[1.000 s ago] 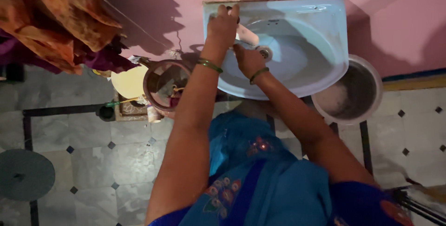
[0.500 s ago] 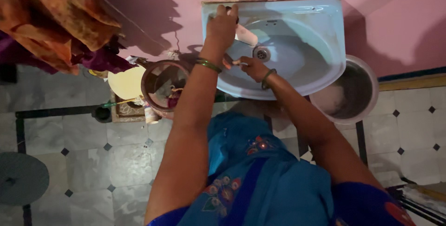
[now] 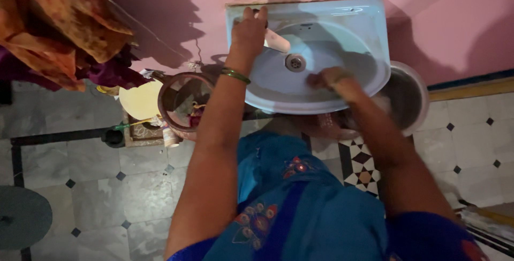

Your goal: The person scrubs the inside of a white wall-mounted sink using a small brush and running water. They repeatedly scrub the basin and faucet area while rinsing the brush under the tap.

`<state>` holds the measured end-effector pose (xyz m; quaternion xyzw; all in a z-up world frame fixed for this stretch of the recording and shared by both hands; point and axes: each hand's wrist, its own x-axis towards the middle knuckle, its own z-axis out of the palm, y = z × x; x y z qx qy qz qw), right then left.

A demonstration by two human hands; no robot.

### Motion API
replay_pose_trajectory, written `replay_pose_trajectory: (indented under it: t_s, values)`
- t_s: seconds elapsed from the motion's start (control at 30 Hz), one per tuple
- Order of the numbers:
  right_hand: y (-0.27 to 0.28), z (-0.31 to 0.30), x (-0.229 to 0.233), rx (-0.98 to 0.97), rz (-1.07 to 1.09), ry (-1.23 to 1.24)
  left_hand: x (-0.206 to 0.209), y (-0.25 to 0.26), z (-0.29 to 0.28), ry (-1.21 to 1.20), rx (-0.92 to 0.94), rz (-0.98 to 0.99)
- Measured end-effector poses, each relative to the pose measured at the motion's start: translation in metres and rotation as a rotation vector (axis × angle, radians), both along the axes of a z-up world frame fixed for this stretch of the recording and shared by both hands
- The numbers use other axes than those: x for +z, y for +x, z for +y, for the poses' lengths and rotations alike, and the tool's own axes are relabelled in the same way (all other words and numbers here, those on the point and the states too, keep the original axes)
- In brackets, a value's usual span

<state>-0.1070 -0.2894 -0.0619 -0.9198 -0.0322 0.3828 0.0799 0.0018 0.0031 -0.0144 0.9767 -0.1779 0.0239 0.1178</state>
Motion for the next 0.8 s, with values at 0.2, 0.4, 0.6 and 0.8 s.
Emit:
replay_pose_trajectory:
  t_s: [0.2,0.4,0.6,0.8]
  values:
    - [-0.004,0.105,-0.025,0.178,-0.111,0.320,0.002,0.001,0.000,-0.005,-0.007,-0.048]
    - [-0.020,0.032,0.035,-0.011,0.076,0.289,0.005,-0.004,0.001,-0.058,0.016,-0.010]
    - [-0.039,-0.033,0.153,-0.131,0.048,-0.241,0.008,0.001,0.000,-0.059,0.024,0.079]
    - [-0.059,0.061,0.117,-0.501,0.057,0.137,0.009,-0.001,0.001,-0.067,0.005,0.040]
